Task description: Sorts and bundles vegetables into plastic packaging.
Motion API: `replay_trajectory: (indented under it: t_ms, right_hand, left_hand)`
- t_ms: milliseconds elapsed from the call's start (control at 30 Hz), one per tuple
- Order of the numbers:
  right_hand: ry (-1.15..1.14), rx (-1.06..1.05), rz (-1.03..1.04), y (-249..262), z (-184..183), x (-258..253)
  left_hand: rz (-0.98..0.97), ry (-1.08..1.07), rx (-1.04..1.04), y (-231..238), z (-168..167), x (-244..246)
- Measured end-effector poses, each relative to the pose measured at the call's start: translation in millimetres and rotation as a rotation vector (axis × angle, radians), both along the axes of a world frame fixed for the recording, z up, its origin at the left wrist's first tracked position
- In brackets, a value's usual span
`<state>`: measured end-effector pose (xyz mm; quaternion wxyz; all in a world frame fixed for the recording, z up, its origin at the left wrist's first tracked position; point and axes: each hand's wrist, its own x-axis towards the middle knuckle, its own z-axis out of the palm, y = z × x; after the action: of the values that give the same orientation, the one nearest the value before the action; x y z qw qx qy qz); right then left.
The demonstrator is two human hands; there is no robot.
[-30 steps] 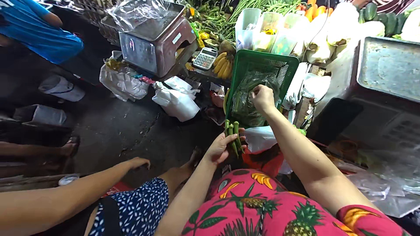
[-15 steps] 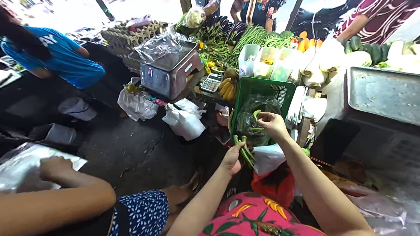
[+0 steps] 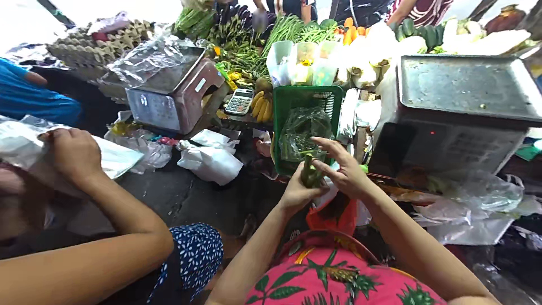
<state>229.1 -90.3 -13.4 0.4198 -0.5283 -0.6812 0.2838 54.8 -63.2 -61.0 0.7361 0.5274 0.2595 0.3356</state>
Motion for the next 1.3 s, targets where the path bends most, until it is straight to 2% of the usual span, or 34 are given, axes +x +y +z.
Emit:
replay_trajectory:
  t_ms: [100, 233, 300, 400, 533, 633, 767, 867, 967, 1067, 1133, 1200, 1233, 1300]
  right_hand:
    - [-0.054, -0.071, 0.153, 2, -24, -7]
    - [-0.015, 0.014, 0.109, -16, -45, -12]
    - [-0.029, -0.041, 0.095, -23, -45, -9]
    - [-0.013, -0.088, 0.141, -28, -44, -1]
    - [0.167, 0.068, 0.15, -29, -48, 7]
    - [0.175, 0.118, 0.187, -32, -46, 15]
    - [0.194, 0.133, 0.161, -36, -50, 21]
    - [0.163, 0.16, 0.121, -46, -44, 24]
    - [0.072, 0.082, 0.125, -58, -34, 26]
    - [0.079, 0.059, -0.015, -72, -31, 34]
    - [0.114, 0.082, -0.286, -86, -29, 52]
    - [-0.079, 0.105, -0.572, -105, -32, 82]
    - [-0.24, 0.078, -0.646, -117, -37, 101]
    - [-0.506, -0.052, -0.665, -137, -50, 129]
  left_hand:
    - [-0.014, 0.035, 0.008, -12, 1, 2]
    - [-0.019, 0.154, -0.055, -15, -5, -1]
    - [-0.039, 0.242, -0.089, -16, -10, 0]
    - [-0.116, 0.264, -0.112, -17, -11, 4]
    - [-0.314, 0.085, -0.033, -21, -7, 4]
    - [-0.371, 0.152, 0.04, -26, 2, 8]
    - [-0.358, 0.185, -0.046, -28, 9, 22]
    - [-0.434, 0.247, -0.085, -26, 14, 27]
    - [-0.501, 0.251, -0.161, -24, 13, 32]
    - [-0.515, 0.204, -0.127, -25, 14, 42]
    - [-0.505, 0.235, -0.042, -23, 16, 45]
    - [-0.428, 0.305, 0.016, -23, 16, 44]
    - [-0.374, 0.349, 0.027, -23, 15, 43]
    - [-0.299, 0.4, 0.011, -24, 11, 43]
